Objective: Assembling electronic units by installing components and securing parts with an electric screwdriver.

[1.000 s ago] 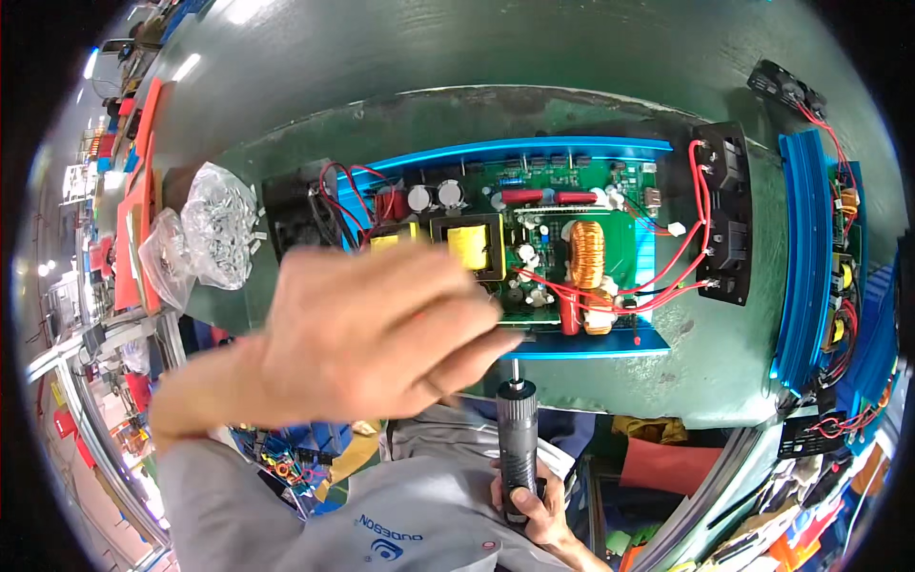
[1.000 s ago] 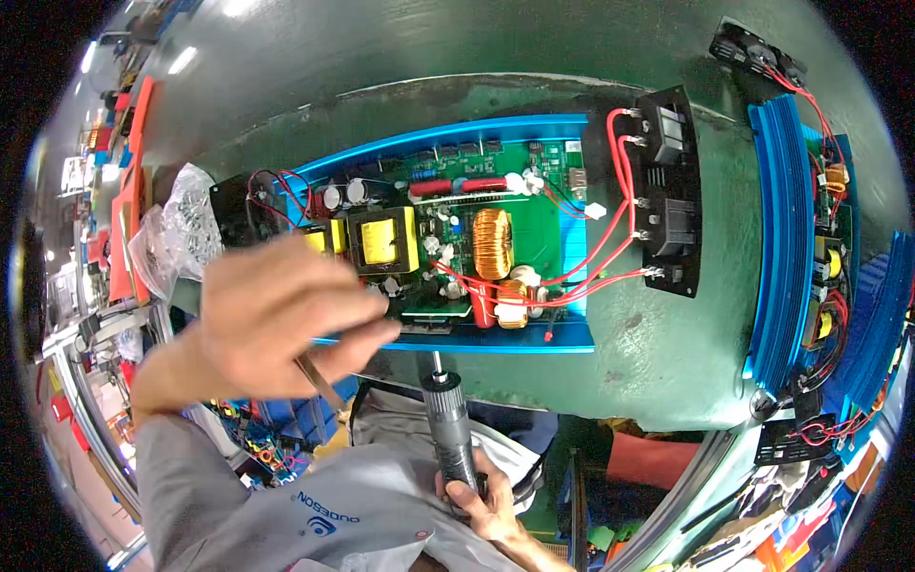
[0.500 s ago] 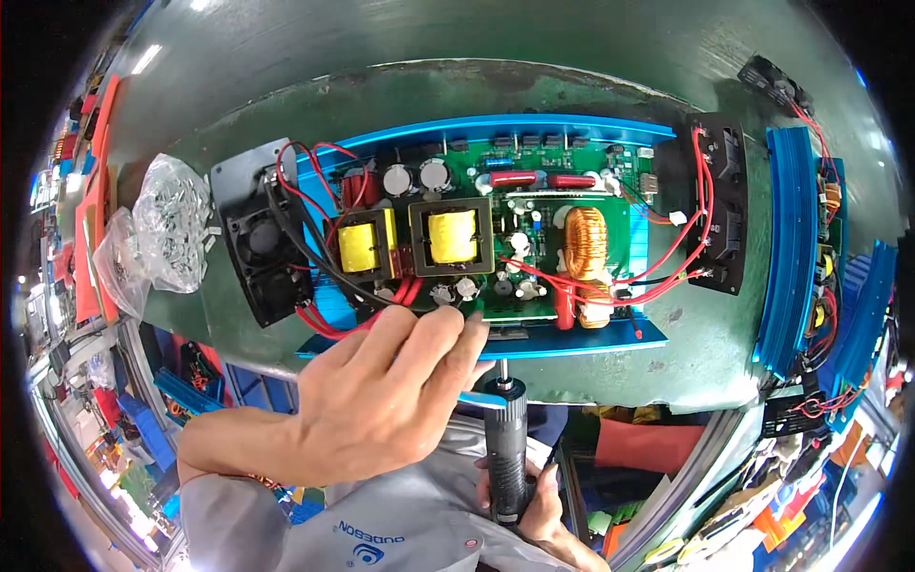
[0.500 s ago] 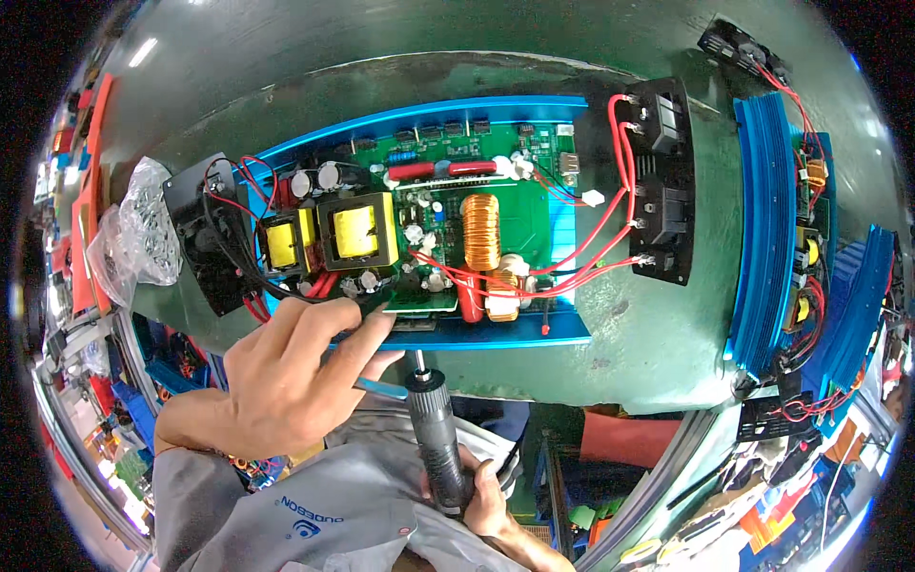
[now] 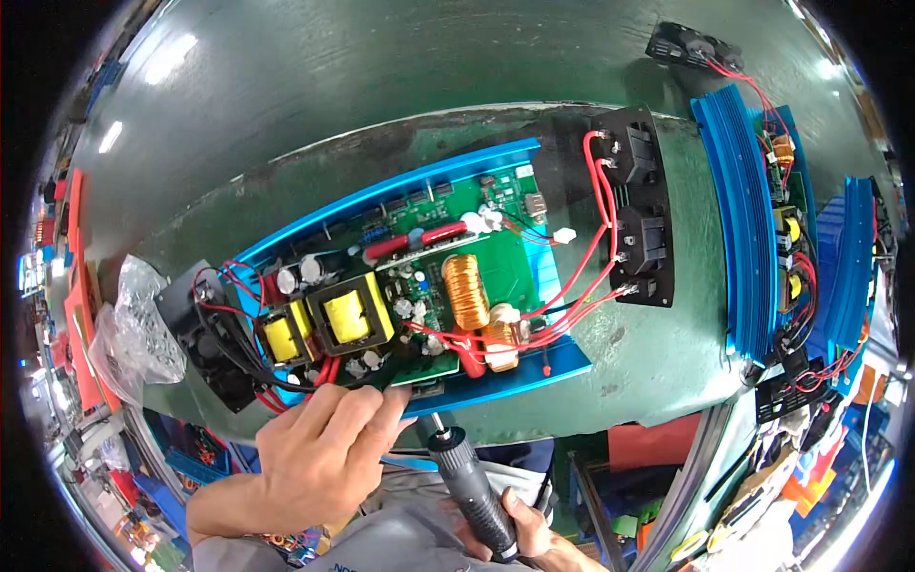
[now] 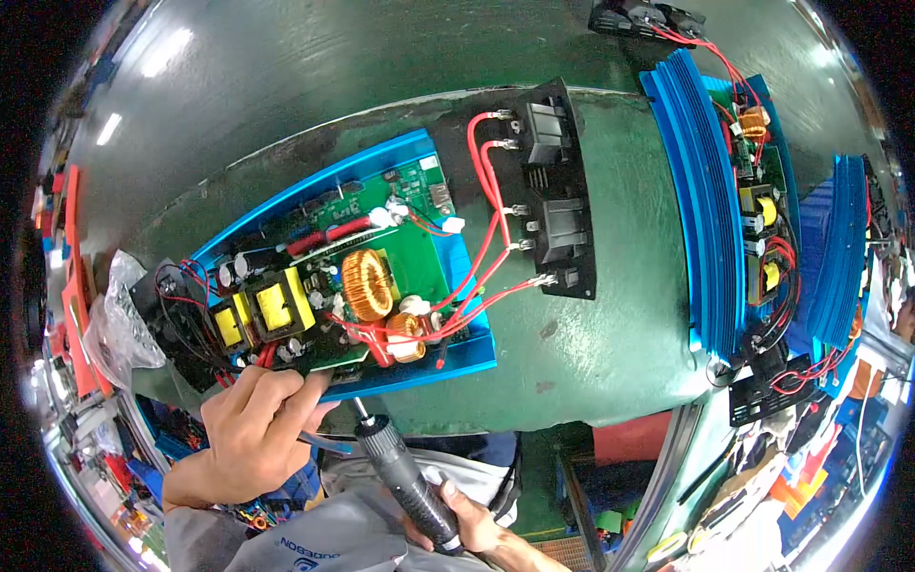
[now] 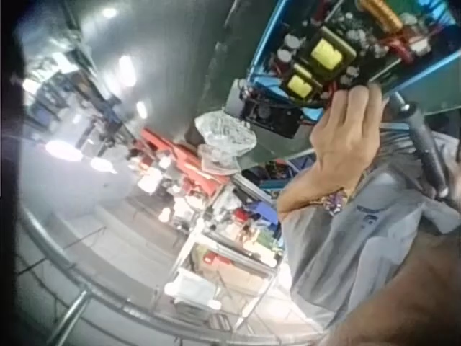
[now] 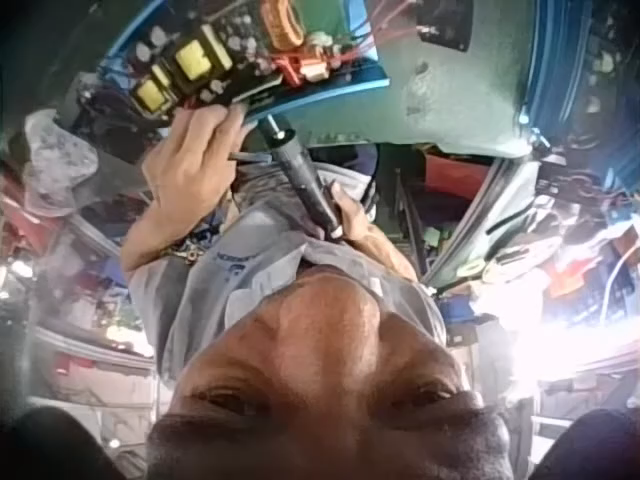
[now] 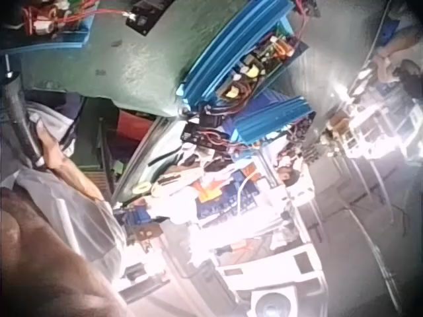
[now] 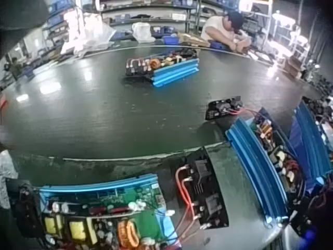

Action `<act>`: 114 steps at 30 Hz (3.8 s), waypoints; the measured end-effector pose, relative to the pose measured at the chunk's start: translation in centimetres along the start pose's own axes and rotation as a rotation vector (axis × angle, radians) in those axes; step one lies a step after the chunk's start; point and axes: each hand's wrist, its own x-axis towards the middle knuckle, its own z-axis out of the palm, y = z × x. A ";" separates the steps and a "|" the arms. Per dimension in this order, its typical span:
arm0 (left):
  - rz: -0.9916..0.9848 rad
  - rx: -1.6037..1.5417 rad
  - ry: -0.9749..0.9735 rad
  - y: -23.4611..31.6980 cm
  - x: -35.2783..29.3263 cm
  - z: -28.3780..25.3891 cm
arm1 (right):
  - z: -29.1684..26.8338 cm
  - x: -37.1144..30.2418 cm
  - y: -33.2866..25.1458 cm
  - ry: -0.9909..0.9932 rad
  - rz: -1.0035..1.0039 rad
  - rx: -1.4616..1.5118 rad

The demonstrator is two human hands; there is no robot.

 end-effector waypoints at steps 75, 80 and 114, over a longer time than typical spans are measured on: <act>-0.987 -0.311 0.661 -10.5 -18.6 8.3 | 24.1 9.6 -53.4 0.638 -0.701 -3.414; -0.895 -0.279 0.672 -10.1 -18.2 7.3 | 23.1 -9.0 -45.7 1.038 -0.834 -3.207; -0.960 -0.110 0.809 -9.8 -18.0 2.6 | 6.6 -13.6 -19.1 1.399 -1.446 -2.438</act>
